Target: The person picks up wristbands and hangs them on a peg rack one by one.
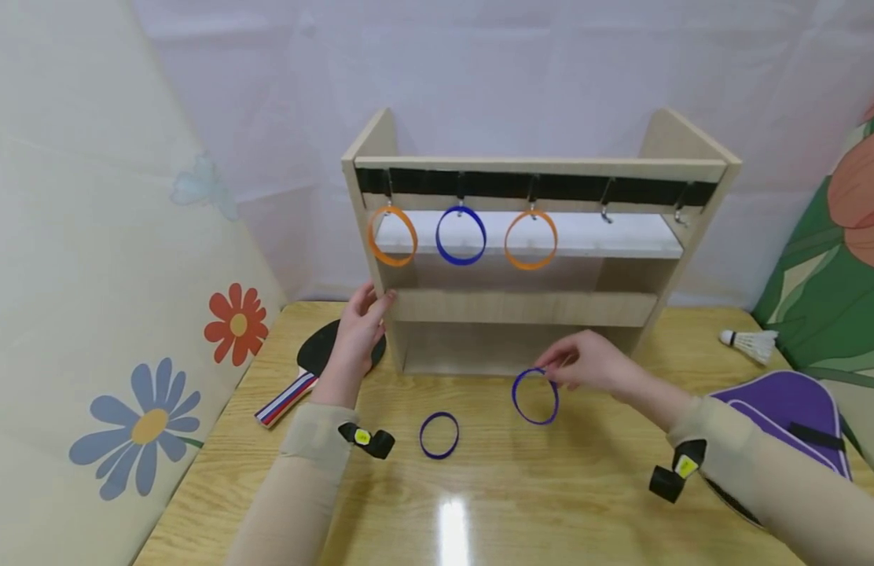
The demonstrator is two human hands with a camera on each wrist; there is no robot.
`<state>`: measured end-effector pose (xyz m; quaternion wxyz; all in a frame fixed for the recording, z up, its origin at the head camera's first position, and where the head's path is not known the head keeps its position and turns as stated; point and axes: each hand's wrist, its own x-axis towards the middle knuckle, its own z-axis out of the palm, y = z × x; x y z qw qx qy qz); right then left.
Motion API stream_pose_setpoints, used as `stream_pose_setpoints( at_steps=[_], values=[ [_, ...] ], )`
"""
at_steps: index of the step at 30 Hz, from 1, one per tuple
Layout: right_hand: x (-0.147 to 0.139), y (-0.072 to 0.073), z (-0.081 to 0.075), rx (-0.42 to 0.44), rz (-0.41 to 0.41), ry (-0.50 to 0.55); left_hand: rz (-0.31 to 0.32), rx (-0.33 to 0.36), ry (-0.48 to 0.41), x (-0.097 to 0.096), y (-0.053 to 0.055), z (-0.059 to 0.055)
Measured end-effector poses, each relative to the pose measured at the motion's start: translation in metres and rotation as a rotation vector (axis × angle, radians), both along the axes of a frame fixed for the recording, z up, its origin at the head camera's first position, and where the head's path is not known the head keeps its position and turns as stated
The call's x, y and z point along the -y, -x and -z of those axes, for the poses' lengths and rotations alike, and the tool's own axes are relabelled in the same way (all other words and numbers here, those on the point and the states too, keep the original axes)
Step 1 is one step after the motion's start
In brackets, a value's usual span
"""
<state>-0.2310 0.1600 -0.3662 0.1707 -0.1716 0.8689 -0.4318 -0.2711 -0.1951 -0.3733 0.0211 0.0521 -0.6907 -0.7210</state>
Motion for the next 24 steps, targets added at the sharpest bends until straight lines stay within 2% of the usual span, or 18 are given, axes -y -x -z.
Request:
stream_pose_setpoints(
  at_steps=[5,17,24],
  values=[
    [-0.007,-0.002,-0.020,-0.015,0.024,0.021,0.000,0.002,0.000,0.000,0.000,0.000],
    [-0.025,-0.006,-0.063,-0.143,0.122,0.002,0.006,0.000,-0.003,0.000,0.000,0.001],
    [-0.029,-0.008,-0.087,-0.165,0.165,0.027,0.012,-0.011,-0.008,0.001,0.002,0.002]
  ],
)
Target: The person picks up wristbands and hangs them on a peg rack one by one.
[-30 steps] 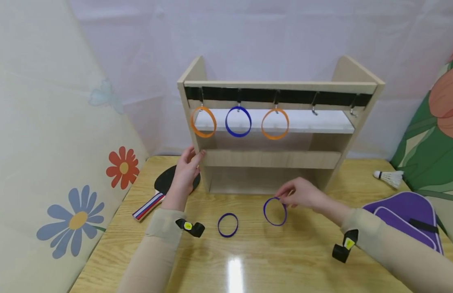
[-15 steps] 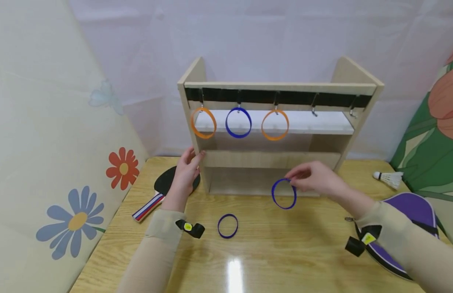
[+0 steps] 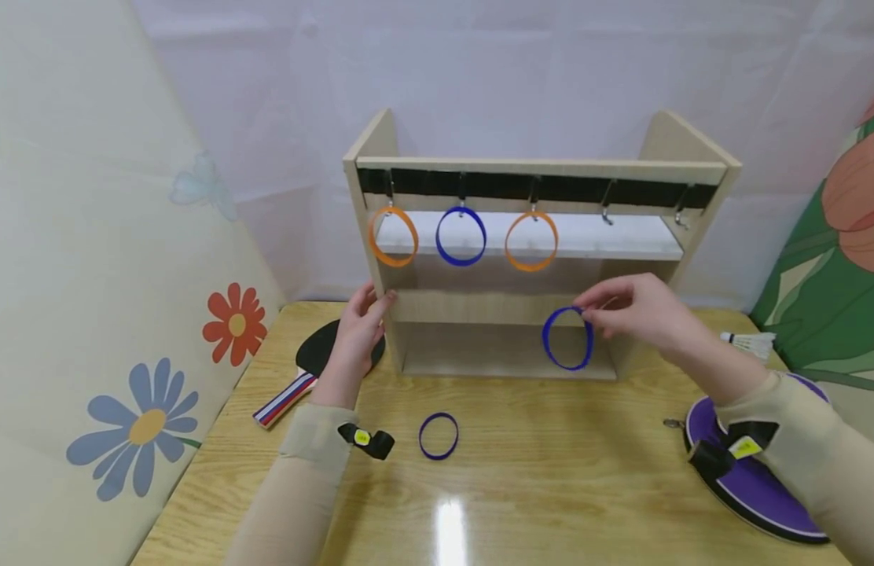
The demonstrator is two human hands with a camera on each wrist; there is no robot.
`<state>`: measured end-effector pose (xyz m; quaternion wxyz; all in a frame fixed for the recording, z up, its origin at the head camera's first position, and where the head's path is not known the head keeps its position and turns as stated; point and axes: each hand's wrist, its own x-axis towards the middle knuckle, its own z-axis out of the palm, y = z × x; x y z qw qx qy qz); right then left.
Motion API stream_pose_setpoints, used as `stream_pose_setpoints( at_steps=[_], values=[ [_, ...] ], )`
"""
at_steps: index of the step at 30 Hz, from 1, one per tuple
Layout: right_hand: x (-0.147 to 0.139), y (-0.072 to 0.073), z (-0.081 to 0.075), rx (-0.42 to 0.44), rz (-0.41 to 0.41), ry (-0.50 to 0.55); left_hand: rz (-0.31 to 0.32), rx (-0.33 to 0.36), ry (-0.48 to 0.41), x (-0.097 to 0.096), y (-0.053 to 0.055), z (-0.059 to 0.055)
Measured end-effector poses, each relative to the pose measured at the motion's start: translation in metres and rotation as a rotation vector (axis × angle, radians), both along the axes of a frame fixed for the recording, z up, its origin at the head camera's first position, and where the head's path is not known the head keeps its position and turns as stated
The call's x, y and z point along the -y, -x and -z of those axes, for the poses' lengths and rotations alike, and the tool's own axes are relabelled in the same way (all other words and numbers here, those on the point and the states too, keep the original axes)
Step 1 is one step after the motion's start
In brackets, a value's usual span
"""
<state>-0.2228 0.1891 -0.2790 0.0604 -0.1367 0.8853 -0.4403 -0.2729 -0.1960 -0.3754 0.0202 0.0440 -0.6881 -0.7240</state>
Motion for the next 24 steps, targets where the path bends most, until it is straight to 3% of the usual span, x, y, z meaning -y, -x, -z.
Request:
stream_pose_setpoints(
  at_steps=[12,19,24],
  values=[
    [-0.014,-0.004,-0.042,-0.069,0.104,0.084,0.004,0.002,-0.019,0.000,-0.001,-0.002],
    [-0.022,-0.001,-0.057,-0.164,0.184,0.148,0.013,-0.018,-0.009,0.000,-0.003,-0.003],
    [-0.025,0.003,-0.066,-0.214,0.199,0.177,0.008,-0.032,-0.008,-0.001,-0.005,-0.004]
  ],
)
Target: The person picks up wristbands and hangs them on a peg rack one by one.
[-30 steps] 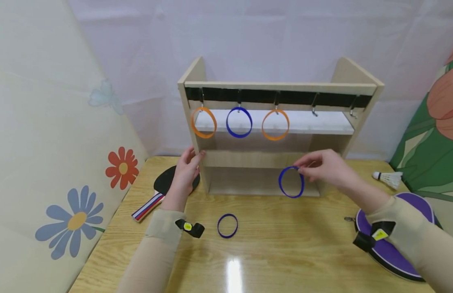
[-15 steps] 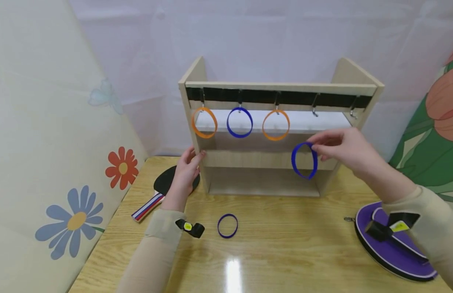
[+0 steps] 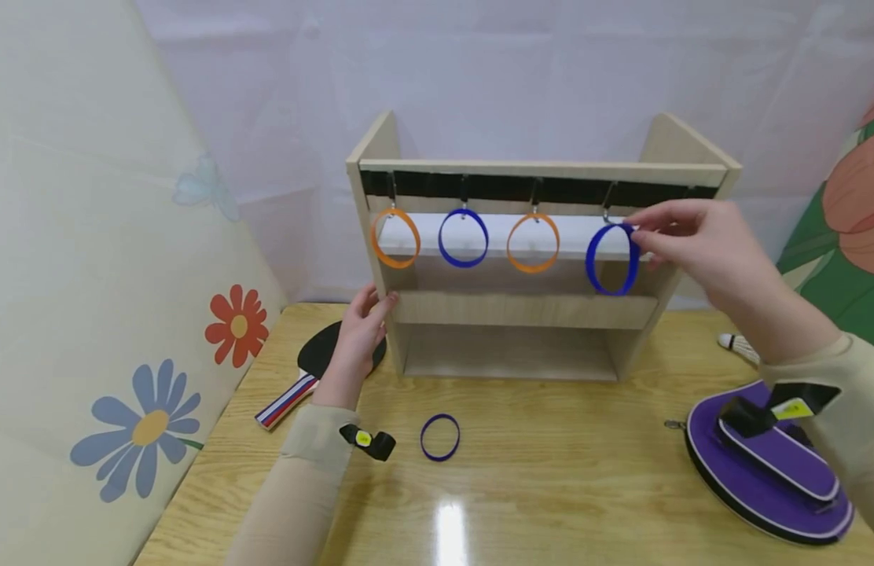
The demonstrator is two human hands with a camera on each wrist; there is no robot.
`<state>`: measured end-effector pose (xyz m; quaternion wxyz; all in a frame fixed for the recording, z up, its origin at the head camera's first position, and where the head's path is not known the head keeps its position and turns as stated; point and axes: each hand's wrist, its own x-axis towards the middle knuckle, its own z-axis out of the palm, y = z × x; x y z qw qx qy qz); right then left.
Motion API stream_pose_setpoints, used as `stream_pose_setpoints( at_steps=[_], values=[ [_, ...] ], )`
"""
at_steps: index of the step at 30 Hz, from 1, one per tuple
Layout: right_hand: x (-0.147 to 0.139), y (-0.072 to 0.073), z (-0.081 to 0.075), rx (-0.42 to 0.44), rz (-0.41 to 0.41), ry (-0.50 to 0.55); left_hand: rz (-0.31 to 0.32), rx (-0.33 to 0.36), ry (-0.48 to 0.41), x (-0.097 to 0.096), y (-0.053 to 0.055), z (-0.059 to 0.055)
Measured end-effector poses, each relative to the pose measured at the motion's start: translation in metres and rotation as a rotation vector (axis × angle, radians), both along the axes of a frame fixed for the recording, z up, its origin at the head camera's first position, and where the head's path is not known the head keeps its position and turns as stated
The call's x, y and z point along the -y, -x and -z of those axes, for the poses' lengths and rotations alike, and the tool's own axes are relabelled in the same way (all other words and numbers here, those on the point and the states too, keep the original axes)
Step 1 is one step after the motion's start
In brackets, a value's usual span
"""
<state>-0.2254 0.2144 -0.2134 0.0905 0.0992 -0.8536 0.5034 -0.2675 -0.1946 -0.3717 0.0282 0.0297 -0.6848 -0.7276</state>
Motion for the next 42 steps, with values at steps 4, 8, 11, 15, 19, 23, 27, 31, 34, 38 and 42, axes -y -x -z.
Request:
stream_pose_setpoints(
  at_steps=[4,8,11,15,19,23,27,31,34,38,42],
  values=[
    [-0.003,0.006,-0.004,-0.025,0.005,0.030,-0.004,0.012,-0.006,0.000,0.000,0.000],
    [-0.005,0.010,-0.009,-0.023,0.016,0.065,0.001,0.031,-0.010,0.002,0.002,0.000],
    [-0.006,0.013,-0.012,-0.014,0.025,0.066,0.004,0.036,-0.016,0.002,0.002,0.000],
    [-0.007,0.016,-0.014,0.002,0.048,0.028,0.003,0.039,-0.025,0.000,0.001,-0.001],
    [-0.006,0.018,-0.014,0.002,0.082,-0.064,0.003,0.039,-0.022,0.001,0.002,0.000],
    [-0.004,0.019,-0.014,-0.017,0.110,-0.165,0.002,0.035,-0.015,0.002,0.004,0.001],
    [-0.001,0.019,-0.012,-0.027,0.129,-0.208,0.004,0.037,-0.009,0.002,0.004,0.002],
    [0.001,0.018,-0.010,-0.025,0.138,-0.223,0.007,0.037,-0.004,0.001,0.004,0.002],
    [0.003,0.019,-0.007,-0.021,0.138,-0.230,0.005,0.040,0.000,0.001,0.004,0.003],
    [0.003,0.019,-0.005,-0.023,0.129,-0.233,0.001,0.044,0.001,0.001,0.004,0.003],
    [0.002,0.019,-0.004,-0.033,0.103,-0.212,-0.003,0.037,-0.002,0.002,0.004,0.003]
  ],
)
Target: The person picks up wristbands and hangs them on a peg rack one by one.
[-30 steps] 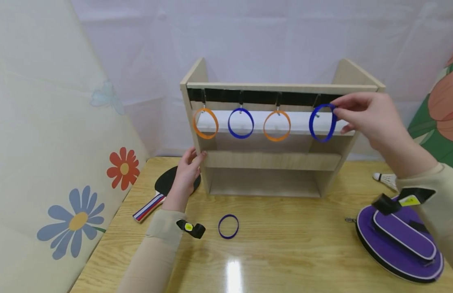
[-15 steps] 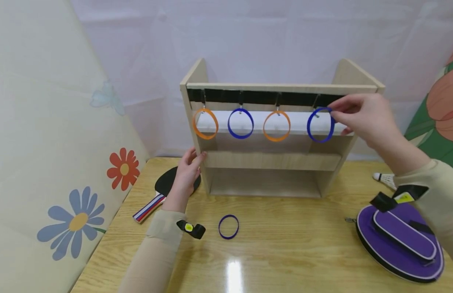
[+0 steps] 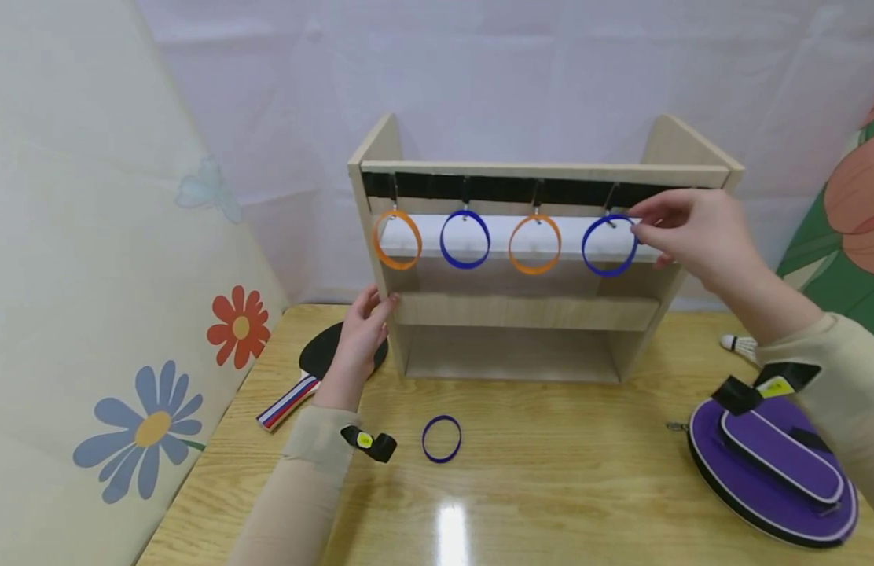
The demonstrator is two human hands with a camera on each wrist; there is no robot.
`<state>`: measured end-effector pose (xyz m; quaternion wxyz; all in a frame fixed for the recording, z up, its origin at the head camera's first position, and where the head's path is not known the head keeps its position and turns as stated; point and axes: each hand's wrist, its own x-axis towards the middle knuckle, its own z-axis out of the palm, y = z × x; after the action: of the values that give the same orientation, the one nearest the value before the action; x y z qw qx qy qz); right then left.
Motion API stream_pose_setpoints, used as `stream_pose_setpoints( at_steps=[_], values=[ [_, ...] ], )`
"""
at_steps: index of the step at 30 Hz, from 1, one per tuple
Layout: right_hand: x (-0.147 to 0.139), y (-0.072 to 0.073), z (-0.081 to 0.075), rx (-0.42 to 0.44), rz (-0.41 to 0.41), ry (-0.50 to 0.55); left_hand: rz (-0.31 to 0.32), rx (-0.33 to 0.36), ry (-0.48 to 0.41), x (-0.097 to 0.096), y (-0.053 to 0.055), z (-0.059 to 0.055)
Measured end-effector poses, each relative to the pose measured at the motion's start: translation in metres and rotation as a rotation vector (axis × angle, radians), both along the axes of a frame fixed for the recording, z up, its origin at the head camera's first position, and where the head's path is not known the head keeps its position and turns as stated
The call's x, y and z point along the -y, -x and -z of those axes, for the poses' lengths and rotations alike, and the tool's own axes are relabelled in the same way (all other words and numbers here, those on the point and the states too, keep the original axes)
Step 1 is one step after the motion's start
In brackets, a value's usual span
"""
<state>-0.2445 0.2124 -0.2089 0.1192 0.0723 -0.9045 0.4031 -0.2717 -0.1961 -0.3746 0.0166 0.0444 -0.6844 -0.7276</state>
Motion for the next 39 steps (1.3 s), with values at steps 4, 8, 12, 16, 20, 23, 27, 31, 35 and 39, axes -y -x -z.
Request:
stream_pose_setpoints(
  at_steps=[4,8,12,16,20,23,27,31,35,39],
  values=[
    [-0.002,0.000,-0.001,0.011,-0.025,0.025,-0.002,-0.005,-0.002,0.001,0.000,0.000],
    [-0.004,-0.002,-0.004,0.027,-0.036,0.047,0.000,-0.007,-0.003,0.001,0.000,0.000],
    [-0.008,-0.004,-0.007,0.026,-0.058,0.105,-0.002,-0.005,-0.002,0.001,0.000,0.000],
    [-0.010,-0.008,-0.011,0.027,-0.094,0.186,-0.002,-0.005,-0.001,0.000,0.000,0.000],
    [-0.011,-0.012,-0.013,0.045,-0.128,0.242,0.000,-0.007,0.001,0.000,-0.001,-0.001],
    [-0.010,-0.014,-0.012,0.065,-0.147,0.257,0.002,-0.009,0.004,0.000,-0.001,0.000],
    [-0.005,-0.018,-0.005,0.076,-0.180,0.273,0.001,-0.006,0.005,0.000,-0.001,0.000],
    [0.001,-0.020,0.006,0.087,-0.253,0.334,-0.003,-0.005,0.006,0.000,0.000,-0.001],
    [0.010,-0.024,0.020,0.128,-0.317,0.333,-0.002,0.002,0.008,0.000,0.001,0.000],
    [0.022,-0.027,0.033,0.183,-0.342,0.275,0.002,0.003,0.013,0.000,0.001,0.000]
  ],
)
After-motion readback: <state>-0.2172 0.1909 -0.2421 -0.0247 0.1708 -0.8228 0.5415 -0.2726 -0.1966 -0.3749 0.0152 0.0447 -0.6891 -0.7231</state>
